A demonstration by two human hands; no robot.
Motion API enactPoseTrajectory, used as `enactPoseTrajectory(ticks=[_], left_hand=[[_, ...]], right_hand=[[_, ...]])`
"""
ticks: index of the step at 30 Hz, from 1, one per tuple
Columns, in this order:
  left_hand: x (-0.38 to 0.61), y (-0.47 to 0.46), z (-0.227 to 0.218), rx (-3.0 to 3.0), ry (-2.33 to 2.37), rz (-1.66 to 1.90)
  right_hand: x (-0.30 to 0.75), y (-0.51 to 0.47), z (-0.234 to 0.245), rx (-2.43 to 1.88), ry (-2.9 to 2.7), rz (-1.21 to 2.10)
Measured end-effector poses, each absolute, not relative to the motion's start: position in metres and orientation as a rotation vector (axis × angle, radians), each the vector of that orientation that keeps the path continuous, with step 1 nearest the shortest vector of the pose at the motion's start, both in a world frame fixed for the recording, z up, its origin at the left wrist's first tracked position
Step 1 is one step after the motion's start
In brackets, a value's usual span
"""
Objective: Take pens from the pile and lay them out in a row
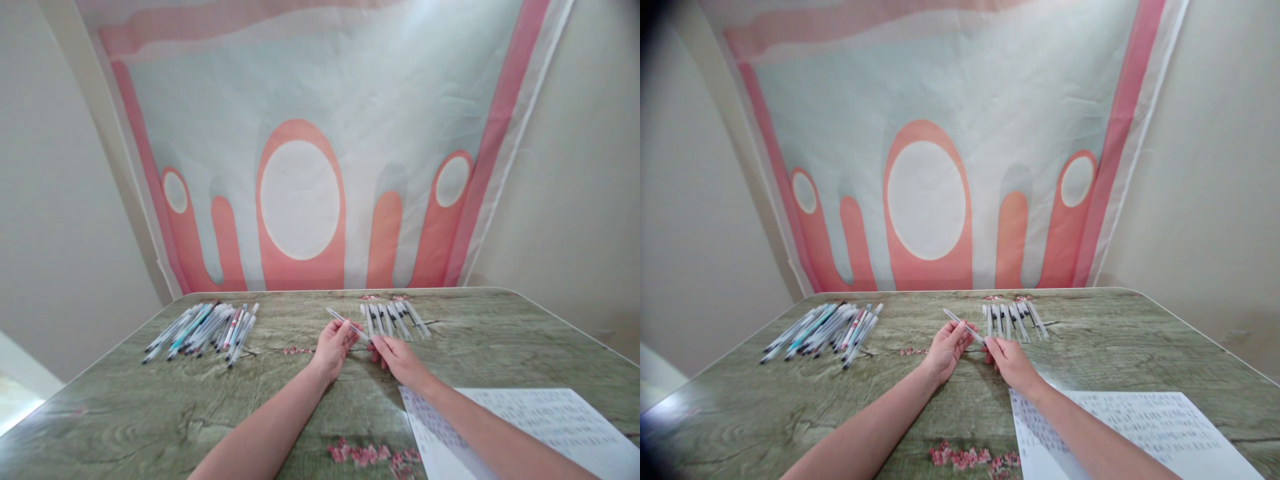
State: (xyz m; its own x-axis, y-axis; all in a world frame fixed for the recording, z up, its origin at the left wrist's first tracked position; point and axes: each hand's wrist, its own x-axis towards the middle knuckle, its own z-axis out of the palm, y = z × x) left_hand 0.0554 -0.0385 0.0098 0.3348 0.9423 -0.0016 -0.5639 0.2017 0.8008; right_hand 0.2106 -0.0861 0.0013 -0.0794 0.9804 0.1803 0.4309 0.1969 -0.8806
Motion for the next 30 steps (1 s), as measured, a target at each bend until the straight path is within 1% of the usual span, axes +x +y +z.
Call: enactPoseTrajectory(ticks=[6, 11, 16, 22, 27, 30], left_hand=[[0.0558, -0.0395, 0.0110, 0.813, 0.562, 1.146], [0.0562, -0.0402, 0.0128, 0.809, 0.586, 1.147], [0.0559, -0.0406, 0.0132, 0.812, 0.597, 1.154], [0.0550, -0.0393, 0.0114, 0.812, 0.599, 1.162], [0.0553, -0.0404, 0.0127, 0.815, 0.604, 1.162], [0.0555, -0.0410, 0.0138, 0.814, 0.596, 1.167]], right_hand=[[0.2106, -0.0855, 0.0001, -1.331, -1.654, 0.708], [0.2105, -0.0846, -0.0004, -1.355, -1.670, 0.841], [0.2111, -0.0847, -0.0013, -1.341, -1.665, 0.712], [0.2099, -0.0866, 0.0018, -1.346, -1.667, 0.847], [0.2101, -0.0869, 0.0012, -1.331, -1.646, 0.713], [0.2105, -0.0867, 0.0003, -1.344, -1.641, 0.792]])
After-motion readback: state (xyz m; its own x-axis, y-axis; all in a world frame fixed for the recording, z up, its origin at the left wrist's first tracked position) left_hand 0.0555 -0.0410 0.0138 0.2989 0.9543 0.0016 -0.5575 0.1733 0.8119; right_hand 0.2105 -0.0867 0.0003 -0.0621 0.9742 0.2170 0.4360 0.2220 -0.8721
